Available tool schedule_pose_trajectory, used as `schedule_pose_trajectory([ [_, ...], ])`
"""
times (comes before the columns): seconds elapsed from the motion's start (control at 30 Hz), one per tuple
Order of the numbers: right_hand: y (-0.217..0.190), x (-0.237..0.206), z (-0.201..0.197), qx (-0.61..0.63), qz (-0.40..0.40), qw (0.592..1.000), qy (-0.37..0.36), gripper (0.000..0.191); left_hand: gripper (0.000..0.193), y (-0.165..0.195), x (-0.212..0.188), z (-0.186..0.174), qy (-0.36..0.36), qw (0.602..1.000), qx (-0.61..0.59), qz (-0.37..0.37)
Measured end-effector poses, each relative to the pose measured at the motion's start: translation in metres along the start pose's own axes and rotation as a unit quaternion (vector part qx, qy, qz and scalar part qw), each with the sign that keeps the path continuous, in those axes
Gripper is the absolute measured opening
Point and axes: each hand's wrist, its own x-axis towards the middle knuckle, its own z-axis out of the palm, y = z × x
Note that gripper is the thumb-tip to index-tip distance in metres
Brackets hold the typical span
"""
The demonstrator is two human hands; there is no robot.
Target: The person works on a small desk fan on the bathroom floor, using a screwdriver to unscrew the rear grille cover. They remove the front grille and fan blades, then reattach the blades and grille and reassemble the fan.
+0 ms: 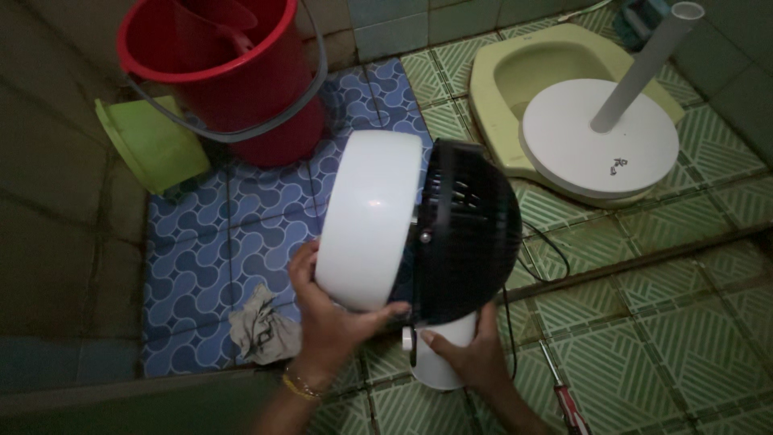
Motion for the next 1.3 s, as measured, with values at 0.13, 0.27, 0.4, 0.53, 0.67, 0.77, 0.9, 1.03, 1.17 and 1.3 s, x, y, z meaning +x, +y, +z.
schedule_pose_trajectory([
  [0.13,0.006,0.000,-0.001,-0.023,-0.003,1.000,-0.002,0.096,0.125,0.006,-0.007,0.009,-0.006,1.000,-0.016,-0.025],
  [0.27,0.006,0.000,-0.001,0.002,-0.036,0.999,-0.008,0.096,0.125,0.007,-0.010,0.014,-0.019,1.000,-0.022,0.001],
  [0.4,0.004,0.000,-0.002,0.014,0.018,1.000,-0.011,0.095,0.124,0.006,-0.012,0.015,-0.016,1.000,-0.026,-0.006],
  [0.53,0.003,0.001,-0.002,-0.009,0.019,1.000,0.003,0.100,0.127,0.009,-0.016,0.019,-0.013,1.000,-0.021,-0.009],
  [0.67,0.009,0.002,-0.001,-0.066,0.000,0.998,0.007,0.096,0.126,0.021,-0.020,0.027,0.003,0.998,-0.058,0.011],
  [0.77,0.018,0.005,-0.001,-0.075,-0.009,0.997,0.005,0.100,0.123,0.030,-0.019,0.028,0.011,0.998,-0.047,0.043],
  [0.9,0.041,0.012,-0.010,-0.092,-0.053,0.994,-0.005,0.094,0.116,0.045,-0.015,0.024,0.001,0.998,-0.042,0.054],
  [1.03,0.075,0.028,-0.029,-0.063,-0.030,0.997,-0.026,0.097,0.087,0.058,-0.010,0.014,-0.046,0.992,-0.038,0.109],
  [1.17,0.098,0.030,-0.049,0.192,0.059,0.974,-0.108,0.096,0.049,0.065,-0.001,0.003,-0.116,0.981,-0.131,0.086],
  [1.3,0.100,0.021,-0.053,0.344,0.163,0.905,-0.190,0.094,0.037,0.056,0.011,-0.001,-0.091,0.984,-0.138,0.069],
])
